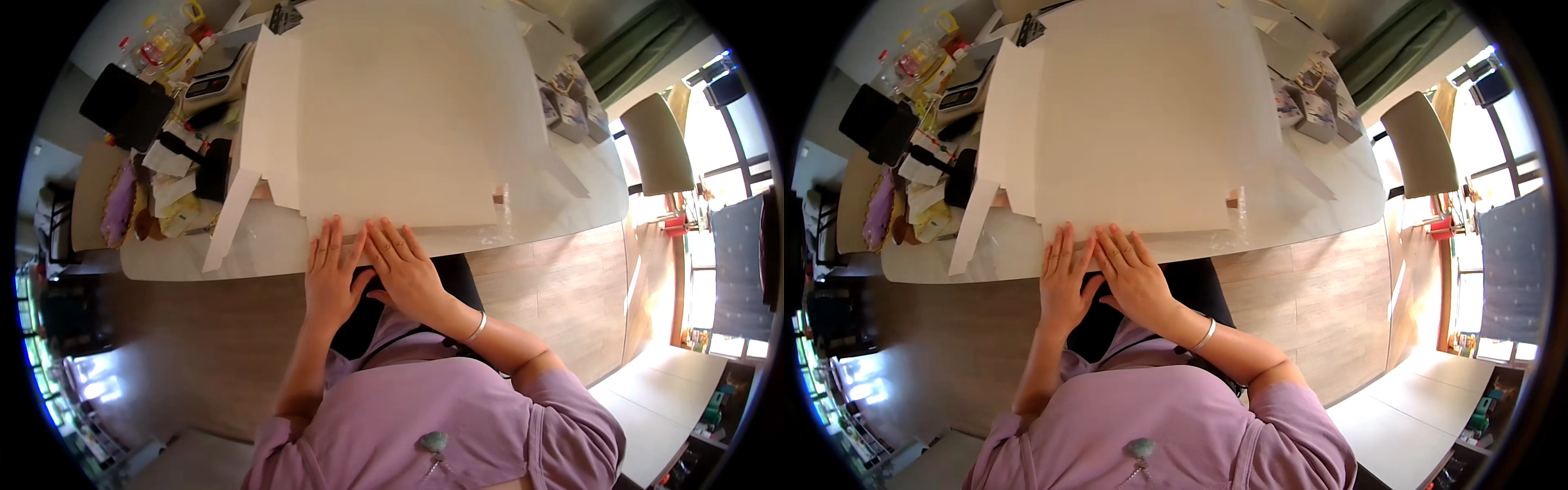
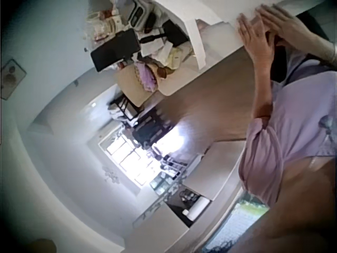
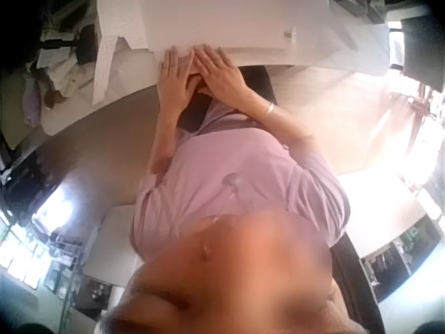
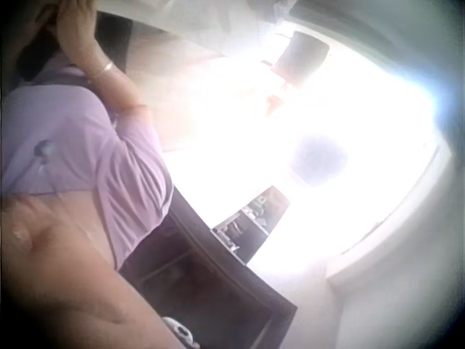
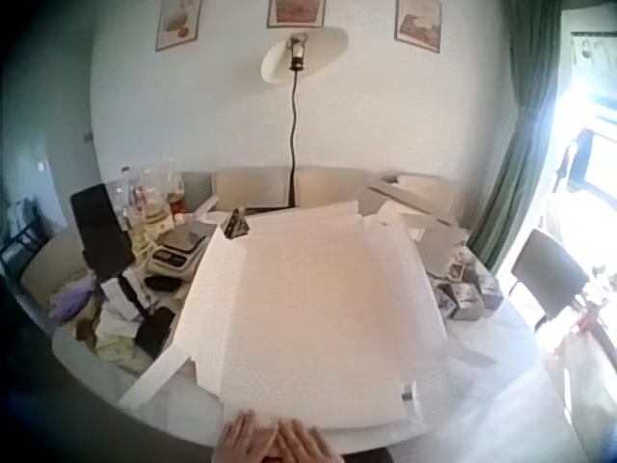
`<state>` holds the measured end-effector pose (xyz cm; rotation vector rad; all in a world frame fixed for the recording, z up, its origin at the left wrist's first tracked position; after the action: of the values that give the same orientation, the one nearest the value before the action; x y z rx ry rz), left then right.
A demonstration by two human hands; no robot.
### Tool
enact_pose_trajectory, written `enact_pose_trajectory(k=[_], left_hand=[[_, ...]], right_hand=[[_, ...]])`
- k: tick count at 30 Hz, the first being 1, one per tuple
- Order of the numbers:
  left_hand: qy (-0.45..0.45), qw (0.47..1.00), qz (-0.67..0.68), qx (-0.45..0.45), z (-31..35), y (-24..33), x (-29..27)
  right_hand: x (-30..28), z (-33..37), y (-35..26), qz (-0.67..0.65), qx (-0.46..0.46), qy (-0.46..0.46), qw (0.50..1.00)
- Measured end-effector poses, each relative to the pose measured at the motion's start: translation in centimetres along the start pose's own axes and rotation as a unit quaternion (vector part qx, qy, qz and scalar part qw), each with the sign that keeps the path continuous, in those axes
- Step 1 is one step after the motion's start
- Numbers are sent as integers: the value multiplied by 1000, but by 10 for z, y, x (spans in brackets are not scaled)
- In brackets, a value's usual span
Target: The person folds and assembles a flat white paperboard sheet into a box shape on a table. They repeatedly fold flaps, crease edges, and tuck tabs to form the box structure. The person handles the paperboard by hand throughout the process.
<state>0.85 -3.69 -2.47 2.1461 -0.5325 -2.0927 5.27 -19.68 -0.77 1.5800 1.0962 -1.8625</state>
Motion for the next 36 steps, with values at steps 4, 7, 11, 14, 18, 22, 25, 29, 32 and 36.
enact_pose_trajectory(k=[4, 7, 11, 14, 18, 22, 25, 29, 32, 36], left_hand=[[-7, 1000, -28, 0, -1, 6, 1], [-4, 1000, -31, 2, -2, 5, 3], [-4, 999, -31, -5, -1, 4, 4], [-3, 999, -32, -8, -1, 4, 4], [2, 999, -34, -5, -2, 5, 3], [6, 999, -35, -4, -2, 6, 4], [11, 999, -34, -3, -2, 6, 3], [51, 998, -34, -4, -2, 6, 7], [84, 995, -52, -6, 1, 8, 15], [133, 989, -69, 16, 5, 17, 14]], right_hand=[[-11, 18, 21, -84, 2, 7, 996], [-15, 29, 36, -88, 7, -4, 996], [-25, 48, 52, -96, 41, -10, 995], [-29, 62, 65, -103, 65, -7, 993], [-31, 77, 78, -73, 91, 6, 993], [-29, 88, 87, -48, 129, 21, 990], [-27, 91, 86, -64, 141, 13, 988], [-34, 88, 83, -64, 150, 53, 985], [-37, 86, 84, -80, 156, 129, 976], [-35, 80, 72, -7, 93, 146, 985]])
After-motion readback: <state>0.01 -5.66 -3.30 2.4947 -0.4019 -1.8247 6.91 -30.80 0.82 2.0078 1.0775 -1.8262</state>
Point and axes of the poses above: each hand's wrist, its own z-axis away from the middle knuckle, its own x-axis out of the palm, y = z × x, the point moved 3 cm from there along -z, towards the middle knuckle, and after that the axes turned 14 degrees about -y, right-handed, at the moved point
